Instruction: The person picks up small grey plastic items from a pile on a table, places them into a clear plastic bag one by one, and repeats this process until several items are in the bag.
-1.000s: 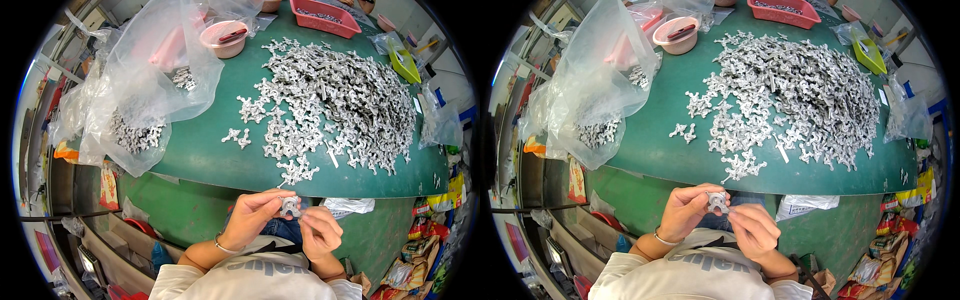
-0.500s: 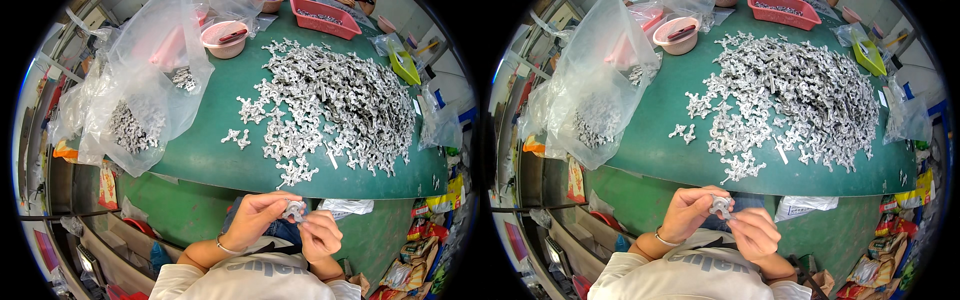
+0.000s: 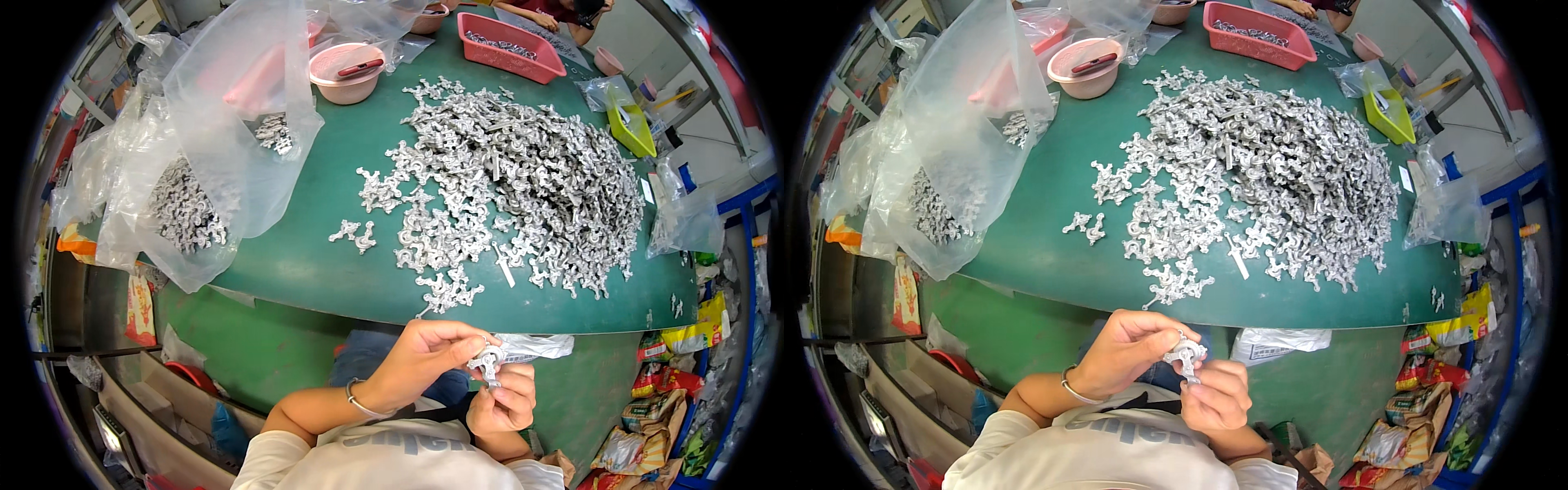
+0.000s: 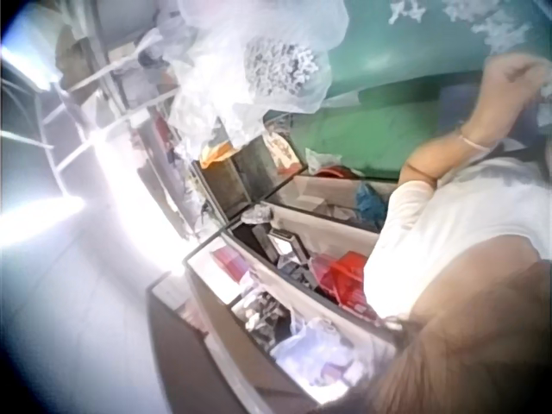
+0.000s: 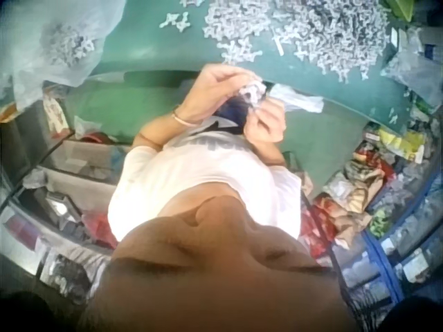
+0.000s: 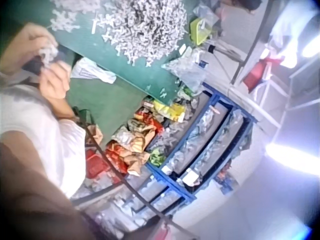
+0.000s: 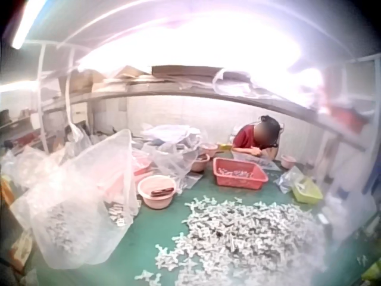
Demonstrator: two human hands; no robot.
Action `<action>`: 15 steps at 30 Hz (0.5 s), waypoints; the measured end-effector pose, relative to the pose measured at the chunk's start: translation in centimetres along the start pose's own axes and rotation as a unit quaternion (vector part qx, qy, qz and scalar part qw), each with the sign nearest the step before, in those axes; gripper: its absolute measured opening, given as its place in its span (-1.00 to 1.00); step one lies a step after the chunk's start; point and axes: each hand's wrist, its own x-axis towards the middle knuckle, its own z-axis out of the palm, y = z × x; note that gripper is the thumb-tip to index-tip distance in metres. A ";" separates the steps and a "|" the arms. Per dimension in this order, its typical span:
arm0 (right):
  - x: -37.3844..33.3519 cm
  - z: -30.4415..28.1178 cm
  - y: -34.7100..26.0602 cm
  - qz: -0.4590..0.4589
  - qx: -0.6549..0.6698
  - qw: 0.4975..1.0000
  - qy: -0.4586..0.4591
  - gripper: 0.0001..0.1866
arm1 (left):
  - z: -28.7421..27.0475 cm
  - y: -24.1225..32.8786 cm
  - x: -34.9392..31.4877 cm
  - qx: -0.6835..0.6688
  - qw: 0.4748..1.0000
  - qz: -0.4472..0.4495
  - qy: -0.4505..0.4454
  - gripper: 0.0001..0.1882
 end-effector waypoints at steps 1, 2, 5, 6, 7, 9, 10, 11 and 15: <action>-0.1 0.0 0.1 -0.002 0.001 1.000 0.010 -0.68 | 0.1 0.0 0.2 0.009 1.000 0.002 -0.008 -0.77; -0.1 0.0 0.1 -0.004 0.003 1.000 0.021 -0.69 | 0.2 0.0 0.3 0.018 1.000 0.004 -0.016 -0.77; -0.5 0.1 0.4 -0.009 0.002 0.999 0.045 -0.72 | 0.6 0.1 0.6 0.017 1.000 0.006 -0.020 -0.78; -0.6 0.2 0.4 -0.010 0.006 0.998 0.054 -0.73 | 0.6 0.1 0.7 0.016 1.000 0.008 -0.020 -0.78; -0.7 0.2 0.5 -0.011 0.010 0.998 0.063 -0.74 | 0.7 0.1 0.7 0.016 1.000 0.010 -0.021 -0.78; -0.7 0.3 0.4 -0.012 0.007 0.997 0.072 -0.75 | 0.8 0.1 0.8 0.015 1.000 0.012 -0.024 -0.78; -0.7 0.3 0.4 -0.013 0.006 0.997 0.076 -0.76 | 0.9 0.2 0.8 0.015 0.999 0.012 -0.025 -0.78; -0.6 0.4 0.4 -0.012 0.007 0.997 0.078 -0.76 | 1.0 0.3 0.8 0.014 0.999 0.012 -0.027 -0.79; -0.7 0.4 0.4 -0.008 0.010 0.997 0.080 -0.77 | 0.9 0.2 0.8 0.021 0.999 0.017 -0.023 -0.79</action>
